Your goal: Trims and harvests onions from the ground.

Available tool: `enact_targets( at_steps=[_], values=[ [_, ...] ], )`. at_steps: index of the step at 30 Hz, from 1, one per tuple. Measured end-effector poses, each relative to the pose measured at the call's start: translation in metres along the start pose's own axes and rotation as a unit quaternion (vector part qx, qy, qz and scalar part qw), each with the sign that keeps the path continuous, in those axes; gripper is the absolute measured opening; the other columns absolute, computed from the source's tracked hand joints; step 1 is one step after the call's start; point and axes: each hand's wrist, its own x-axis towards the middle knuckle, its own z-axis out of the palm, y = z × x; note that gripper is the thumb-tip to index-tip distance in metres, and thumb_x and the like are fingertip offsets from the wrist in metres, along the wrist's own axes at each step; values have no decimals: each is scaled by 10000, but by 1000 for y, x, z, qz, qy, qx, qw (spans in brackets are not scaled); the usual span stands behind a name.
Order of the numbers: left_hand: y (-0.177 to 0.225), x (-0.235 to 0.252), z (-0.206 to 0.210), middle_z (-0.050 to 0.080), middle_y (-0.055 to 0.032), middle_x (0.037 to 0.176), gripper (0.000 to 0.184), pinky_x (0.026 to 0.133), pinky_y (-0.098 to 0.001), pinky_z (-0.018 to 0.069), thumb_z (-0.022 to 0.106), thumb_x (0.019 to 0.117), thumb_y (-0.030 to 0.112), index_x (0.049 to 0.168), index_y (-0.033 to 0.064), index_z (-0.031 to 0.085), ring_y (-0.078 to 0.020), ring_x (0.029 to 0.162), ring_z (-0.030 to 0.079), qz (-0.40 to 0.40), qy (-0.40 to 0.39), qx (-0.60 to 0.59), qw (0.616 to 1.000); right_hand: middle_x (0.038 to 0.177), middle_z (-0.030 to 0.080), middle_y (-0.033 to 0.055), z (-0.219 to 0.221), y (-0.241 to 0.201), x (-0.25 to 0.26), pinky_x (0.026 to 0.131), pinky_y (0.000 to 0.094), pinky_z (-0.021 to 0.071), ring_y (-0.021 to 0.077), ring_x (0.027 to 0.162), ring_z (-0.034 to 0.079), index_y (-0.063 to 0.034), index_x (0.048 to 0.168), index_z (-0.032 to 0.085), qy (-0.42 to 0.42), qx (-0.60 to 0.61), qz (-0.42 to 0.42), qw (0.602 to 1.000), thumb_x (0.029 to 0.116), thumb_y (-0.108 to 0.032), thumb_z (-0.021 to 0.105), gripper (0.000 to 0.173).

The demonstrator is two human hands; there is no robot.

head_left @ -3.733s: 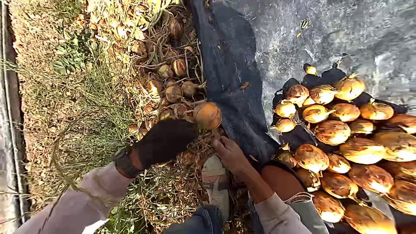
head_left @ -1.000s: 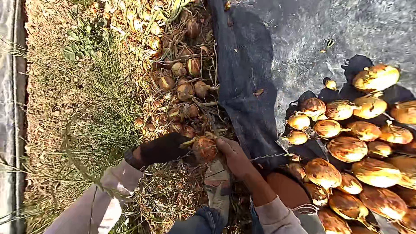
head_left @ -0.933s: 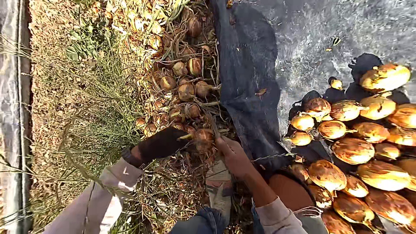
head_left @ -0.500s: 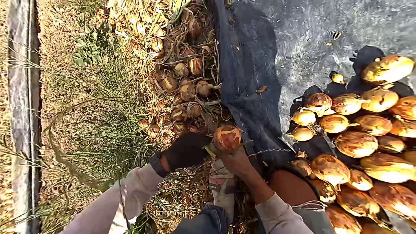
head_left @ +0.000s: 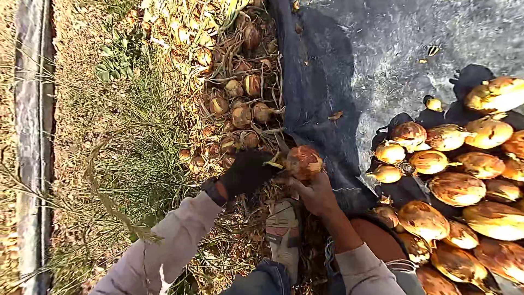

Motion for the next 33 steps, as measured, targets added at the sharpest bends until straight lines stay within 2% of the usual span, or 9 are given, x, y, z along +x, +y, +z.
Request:
enact_targets(
  at_steps=[3, 7, 12, 14, 19, 23, 26, 29, 33],
  values=[
    [1, 8, -17, 715, -3, 773, 192, 621, -364, 579, 691, 974, 292, 968, 113, 761, -110, 636, 656, -57, 90, -96, 990, 704, 622, 30, 5, 5, 4, 548, 471, 531, 197, 606, 617, -149, 1001, 688, -48, -47, 115, 991, 873, -788, 532, 670],
    [15, -5, -43, 711, 18, 875, 130, 723, -265, 586, 645, 976, 174, 948, 89, 739, -56, 787, 667, 145, 130, -21, 981, 872, 653, 141, -1, 6, 11, 698, 578, 533, 316, 790, 651, -95, 1141, 648, -152, -55, 242, 957, 906, -795, 472, 759],
    [2, -18, 3, 757, -22, 949, 148, 783, -416, 604, 682, 916, 201, 982, 111, 779, -160, 898, 722, 237, 31, 140, 961, 924, 694, -19, 8, -16, -6, 722, 311, 586, 66, 802, 653, -133, 1192, 666, -41, 159, 94, 982, 841, -589, 756, 583],
    [-2, -23, 22, 701, -29, 822, 66, 674, -469, 568, 727, 867, 181, 860, 116, 723, -199, 780, 687, 170, 1, 137, 976, 996, 710, -13, 11, -22, -12, 833, 316, 591, 59, 904, 676, -119, 1201, 663, -35, 158, 93, 982, 865, -362, 807, 439],
    [-28, -4, 0, 745, -161, 973, 202, 777, -640, 550, 663, 975, 218, 1113, 101, 755, -389, 925, 714, -53, 66, 243, 966, 993, 721, -21, 0, -12, -15, 823, 342, 610, 70, 900, 694, -129, 1188, 669, 8, 99, 25, 995, 829, -362, 825, 455],
    [-100, -2, -16, 658, -130, 1313, 381, 854, -659, 550, 662, 984, 311, 1351, 209, 660, -399, 1093, 676, -144, 7, 327, 934, 604, 446, -88, -44, -5, 1, 419, 230, 412, 48, 446, 416, -226, 882, 564, 200, 248, 29, 948, 1005, -560, 542, 356],
    [-141, -6, 15, 502, -119, 1511, 714, 741, -632, 587, 817, 815, 316, 1474, 275, 546, -410, 1040, 677, -164, -23, 375, 912, 527, 374, -93, -71, -10, 8, 367, 241, 382, 57, 379, 364, -228, 822, 489, 283, 255, 32, 924, 1056, -620, 303, 493],
    [-150, -1, 26, 500, -131, 1510, 736, 742, -611, 591, 818, 785, 316, 1469, 264, 551, -405, 1060, 672, -195, -19, 384, 902, 575, 388, -38, -49, -9, 5, 373, 316, 407, 122, 401, 388, -197, 919, 518, 215, 184, 77, 956, 1021, -658, 396, 488],
    [-112, 5, 7, 581, -217, 1349, 852, 974, -654, 490, 912, 664, 549, 1355, 137, 630, -430, 1239, 555, -165, -20, 220, 961, 721, 599, 86, -12, -21, 6, 503, 455, 515, 237, 567, 584, -108, 1111, 624, 19, 53, 172, 983, 895, -700, 614, 630]
  ],
)
